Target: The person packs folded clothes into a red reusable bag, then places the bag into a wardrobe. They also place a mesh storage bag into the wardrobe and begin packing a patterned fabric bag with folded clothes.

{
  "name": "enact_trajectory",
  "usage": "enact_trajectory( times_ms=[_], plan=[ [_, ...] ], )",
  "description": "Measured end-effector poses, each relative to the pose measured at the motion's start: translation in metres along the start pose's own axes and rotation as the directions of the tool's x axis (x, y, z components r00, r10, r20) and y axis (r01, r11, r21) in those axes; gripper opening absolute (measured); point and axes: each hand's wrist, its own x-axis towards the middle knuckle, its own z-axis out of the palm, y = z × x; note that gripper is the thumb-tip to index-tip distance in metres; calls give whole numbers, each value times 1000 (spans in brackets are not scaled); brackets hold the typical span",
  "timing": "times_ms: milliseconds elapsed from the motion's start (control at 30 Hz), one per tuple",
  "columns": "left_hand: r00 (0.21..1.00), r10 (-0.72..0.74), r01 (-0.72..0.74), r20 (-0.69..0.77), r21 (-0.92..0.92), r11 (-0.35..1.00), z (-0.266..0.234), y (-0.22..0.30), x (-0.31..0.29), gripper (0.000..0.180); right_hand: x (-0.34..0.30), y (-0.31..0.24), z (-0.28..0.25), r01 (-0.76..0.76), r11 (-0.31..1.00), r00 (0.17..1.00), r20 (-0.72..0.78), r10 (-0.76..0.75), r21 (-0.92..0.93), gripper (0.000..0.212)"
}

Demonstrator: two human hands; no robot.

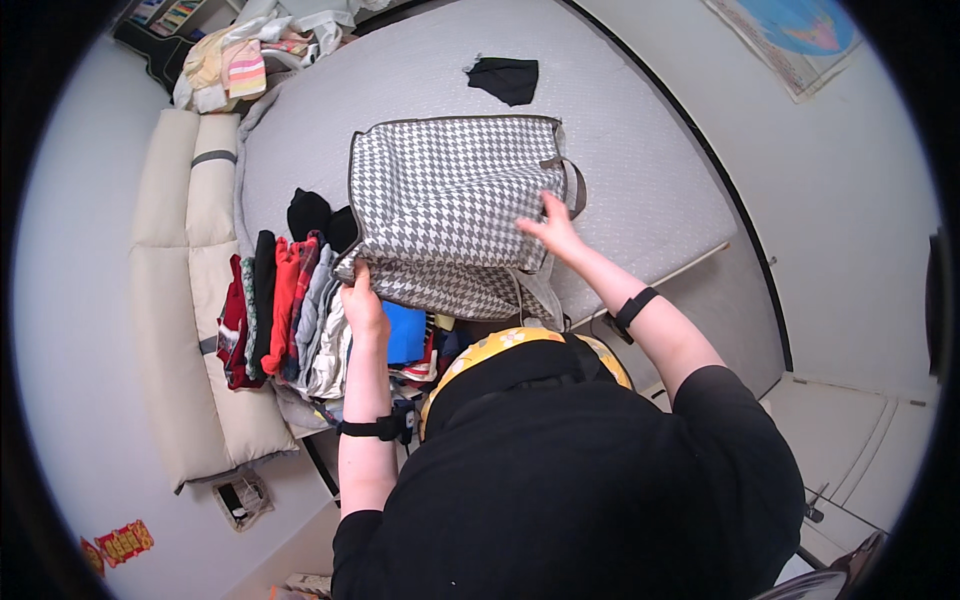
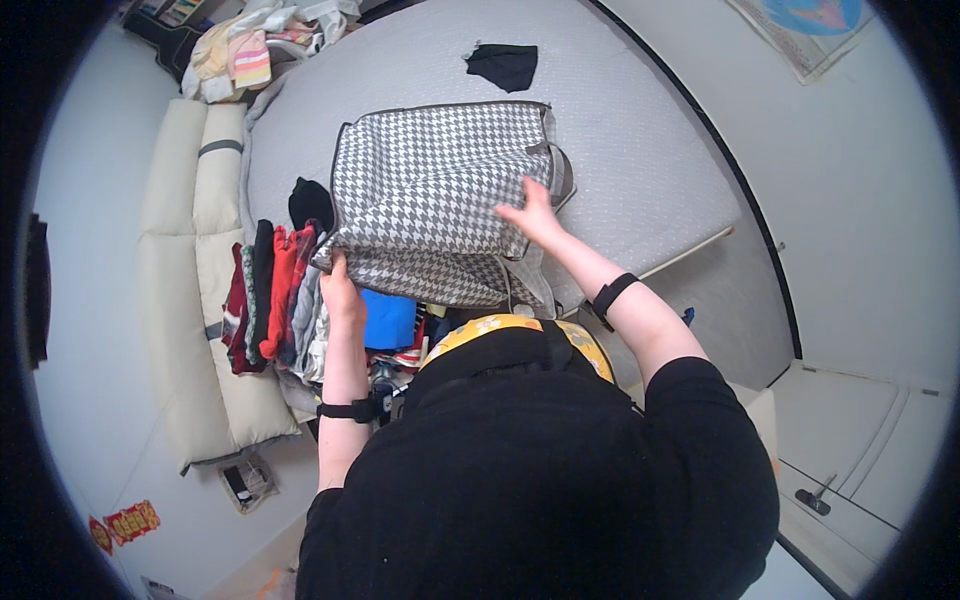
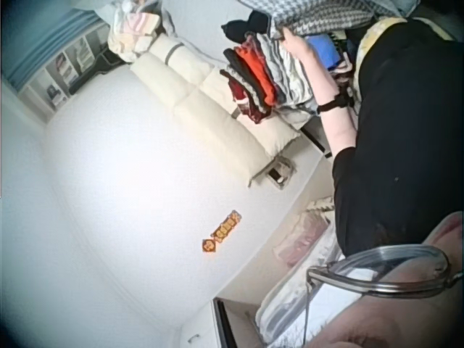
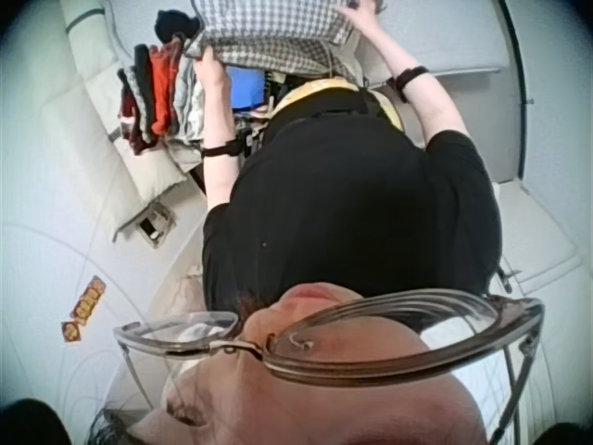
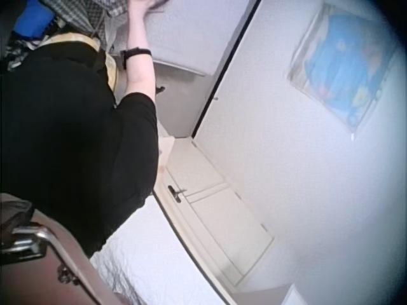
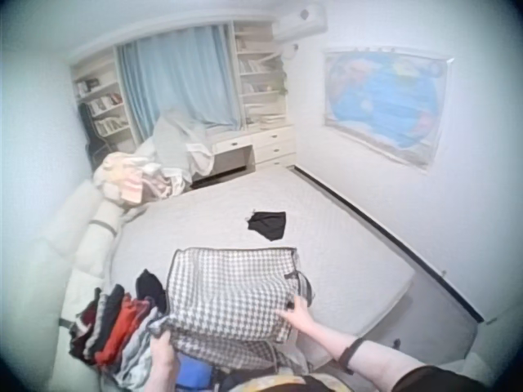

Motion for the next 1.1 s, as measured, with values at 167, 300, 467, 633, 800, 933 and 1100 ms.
enact_trajectory(
  times_ms=[167, 300, 467, 633, 800, 933, 1100],
  plan=[
    [999, -38, 39, 23, -59, 997, -15, 13, 6, 36, 11, 14, -1, -506, 489, 862, 387, 328, 711, 83],
    [997, -39, 48, 70, -143, 988, -35, 18, 20, 39, 18, -28, -2, -606, 122, 795, 598, 103, 786, 35],
    [985, 104, -77, -140, 184, 980, -43, 25, 35, 55, 24, -108, -20, -472, 161, 851, 495, -174, 867, 28],
    [742, 641, -492, 196, 809, 323, -25, 22, 16, 119, 9, -198, -16, -396, 194, 798, 441, -411, 897, 29],
    [543, 593, -724, 595, 689, -29, 9, 41, -3, 123, -16, -259, 0, -370, 398, 721, 529, -447, 840, 46],
    [767, 63, -450, 639, 465, 763, 43, 53, -12, 57, -50, -286, 27, -247, 623, 741, 559, -372, 742, 73],
    [777, 143, -431, 613, 352, 831, 41, 65, -8, 33, -63, -283, 31, -139, 778, 725, 598, -342, 612, 70]
  ],
)
